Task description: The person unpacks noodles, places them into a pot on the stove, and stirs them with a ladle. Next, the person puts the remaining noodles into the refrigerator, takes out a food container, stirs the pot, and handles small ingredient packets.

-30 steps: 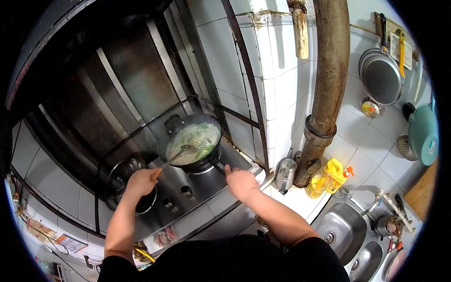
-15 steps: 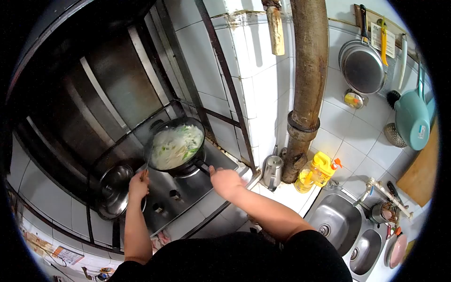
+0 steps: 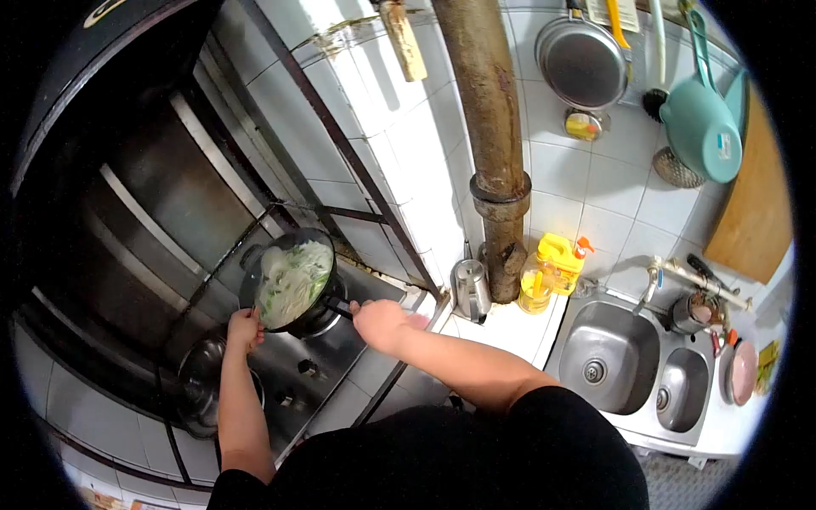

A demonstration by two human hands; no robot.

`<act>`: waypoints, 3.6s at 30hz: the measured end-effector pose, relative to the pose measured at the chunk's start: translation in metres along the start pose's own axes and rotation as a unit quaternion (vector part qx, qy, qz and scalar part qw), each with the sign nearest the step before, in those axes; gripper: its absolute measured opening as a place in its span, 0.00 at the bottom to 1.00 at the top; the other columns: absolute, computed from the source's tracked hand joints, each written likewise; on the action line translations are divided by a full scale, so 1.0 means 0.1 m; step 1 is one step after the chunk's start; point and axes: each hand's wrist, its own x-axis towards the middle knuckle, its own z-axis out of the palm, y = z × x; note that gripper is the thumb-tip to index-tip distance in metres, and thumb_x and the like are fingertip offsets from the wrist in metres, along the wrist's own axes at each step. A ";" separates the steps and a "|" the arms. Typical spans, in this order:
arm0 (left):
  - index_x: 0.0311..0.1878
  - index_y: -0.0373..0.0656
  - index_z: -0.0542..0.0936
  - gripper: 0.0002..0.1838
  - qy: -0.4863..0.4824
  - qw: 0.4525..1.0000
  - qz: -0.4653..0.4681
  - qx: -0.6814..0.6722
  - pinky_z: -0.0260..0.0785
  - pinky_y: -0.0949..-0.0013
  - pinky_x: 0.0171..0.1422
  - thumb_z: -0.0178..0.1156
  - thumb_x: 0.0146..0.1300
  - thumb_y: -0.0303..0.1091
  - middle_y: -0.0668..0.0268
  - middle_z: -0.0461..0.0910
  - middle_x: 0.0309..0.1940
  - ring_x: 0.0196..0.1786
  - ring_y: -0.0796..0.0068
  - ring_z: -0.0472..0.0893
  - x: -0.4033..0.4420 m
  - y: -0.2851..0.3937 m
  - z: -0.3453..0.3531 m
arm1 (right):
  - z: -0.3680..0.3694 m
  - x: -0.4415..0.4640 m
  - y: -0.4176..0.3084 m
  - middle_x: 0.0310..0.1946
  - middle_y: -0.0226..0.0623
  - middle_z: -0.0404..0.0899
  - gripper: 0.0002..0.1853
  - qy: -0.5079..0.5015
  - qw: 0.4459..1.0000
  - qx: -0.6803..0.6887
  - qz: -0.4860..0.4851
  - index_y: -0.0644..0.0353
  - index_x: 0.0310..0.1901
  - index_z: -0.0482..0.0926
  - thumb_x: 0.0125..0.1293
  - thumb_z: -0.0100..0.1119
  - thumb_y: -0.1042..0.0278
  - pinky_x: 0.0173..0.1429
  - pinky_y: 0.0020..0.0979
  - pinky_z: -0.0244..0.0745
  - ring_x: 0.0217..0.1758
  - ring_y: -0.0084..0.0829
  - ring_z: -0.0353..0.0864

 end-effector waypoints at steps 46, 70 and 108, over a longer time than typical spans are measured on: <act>0.56 0.43 0.77 0.19 0.130 0.925 0.221 0.278 0.72 0.48 0.53 0.55 0.61 0.34 0.47 0.81 0.40 0.46 0.44 0.79 -0.49 -0.24 -0.32 | 0.04 0.05 0.01 0.44 0.50 0.80 0.24 0.009 0.999 -0.030 -0.006 0.66 0.66 0.65 0.67 0.44 0.74 0.37 0.42 0.82 0.40 0.46 0.85; 0.49 0.33 0.75 0.12 -0.289 0.873 -0.080 -0.384 0.68 0.76 0.25 0.54 0.68 0.31 0.58 0.78 0.31 0.25 0.74 0.76 -0.53 -0.04 -0.54 | 0.03 0.04 0.00 0.42 0.48 0.81 0.26 -0.002 0.999 -0.041 0.002 0.66 0.66 0.65 0.65 0.47 0.75 0.37 0.40 0.82 0.41 0.45 0.85; 0.54 0.47 0.79 0.19 0.087 0.880 0.244 0.398 0.74 0.50 0.51 0.52 0.58 0.29 0.47 0.82 0.38 0.43 0.46 0.82 -0.85 -0.09 -0.70 | 0.07 0.06 0.03 0.44 0.48 0.80 0.27 -0.011 0.999 -0.033 0.001 0.64 0.68 0.63 0.66 0.46 0.76 0.37 0.40 0.82 0.41 0.45 0.85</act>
